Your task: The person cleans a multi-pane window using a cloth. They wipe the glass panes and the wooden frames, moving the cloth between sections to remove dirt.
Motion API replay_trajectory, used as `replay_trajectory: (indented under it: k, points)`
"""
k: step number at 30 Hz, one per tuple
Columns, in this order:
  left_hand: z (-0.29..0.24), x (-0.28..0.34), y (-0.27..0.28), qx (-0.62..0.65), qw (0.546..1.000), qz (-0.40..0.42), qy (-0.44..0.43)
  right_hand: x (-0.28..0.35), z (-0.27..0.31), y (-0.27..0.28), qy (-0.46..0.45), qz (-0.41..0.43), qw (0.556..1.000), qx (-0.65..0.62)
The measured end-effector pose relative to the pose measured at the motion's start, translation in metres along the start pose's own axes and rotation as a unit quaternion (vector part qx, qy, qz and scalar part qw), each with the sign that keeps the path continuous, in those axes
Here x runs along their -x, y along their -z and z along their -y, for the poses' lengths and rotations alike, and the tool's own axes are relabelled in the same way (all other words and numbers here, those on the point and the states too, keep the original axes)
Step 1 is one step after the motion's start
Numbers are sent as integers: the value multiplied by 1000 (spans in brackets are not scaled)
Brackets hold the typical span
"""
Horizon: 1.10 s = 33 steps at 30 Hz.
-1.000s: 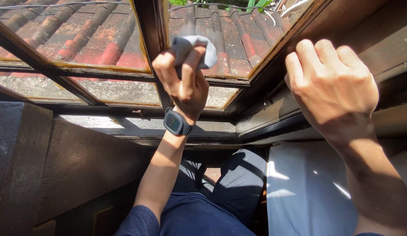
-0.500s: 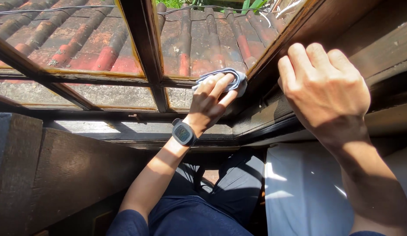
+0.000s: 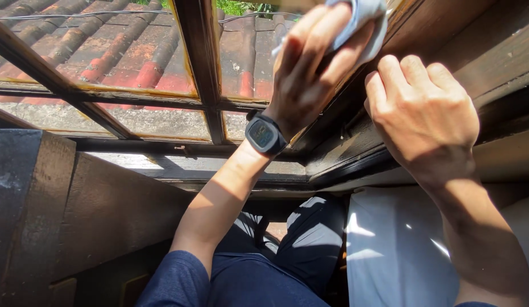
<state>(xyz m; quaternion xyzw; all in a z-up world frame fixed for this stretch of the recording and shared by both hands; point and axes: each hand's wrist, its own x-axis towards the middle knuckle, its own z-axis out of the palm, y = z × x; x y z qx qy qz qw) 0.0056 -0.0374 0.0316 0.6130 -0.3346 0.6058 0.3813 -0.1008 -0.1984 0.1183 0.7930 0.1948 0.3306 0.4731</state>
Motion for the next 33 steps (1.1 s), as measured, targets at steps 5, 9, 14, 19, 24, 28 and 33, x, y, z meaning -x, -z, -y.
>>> replay_trajectory:
  k: [5,9,14,19,24,28,33]
  points:
    - [5,61,56,-21,971,231,-54,2,-1,-1,10,12,1000,-2]
    - [20,10,71,-71,988,126,-47,2,-1,-1,6,2,1000,-5]
    - [18,-43,46,-93,988,-55,112,0,0,-1,4,9,1000,-7]
    - [-11,22,33,62,994,83,28,2,1,1,2,15,1000,-4]
    - [0,73,66,14,973,231,-8,4,1,-4,6,4,1000,-4]
    - [8,47,78,-62,988,136,30,5,2,-1,-1,8,1000,-13]
    - [-3,38,52,-93,990,16,108,5,1,-3,-1,13,1000,-15]
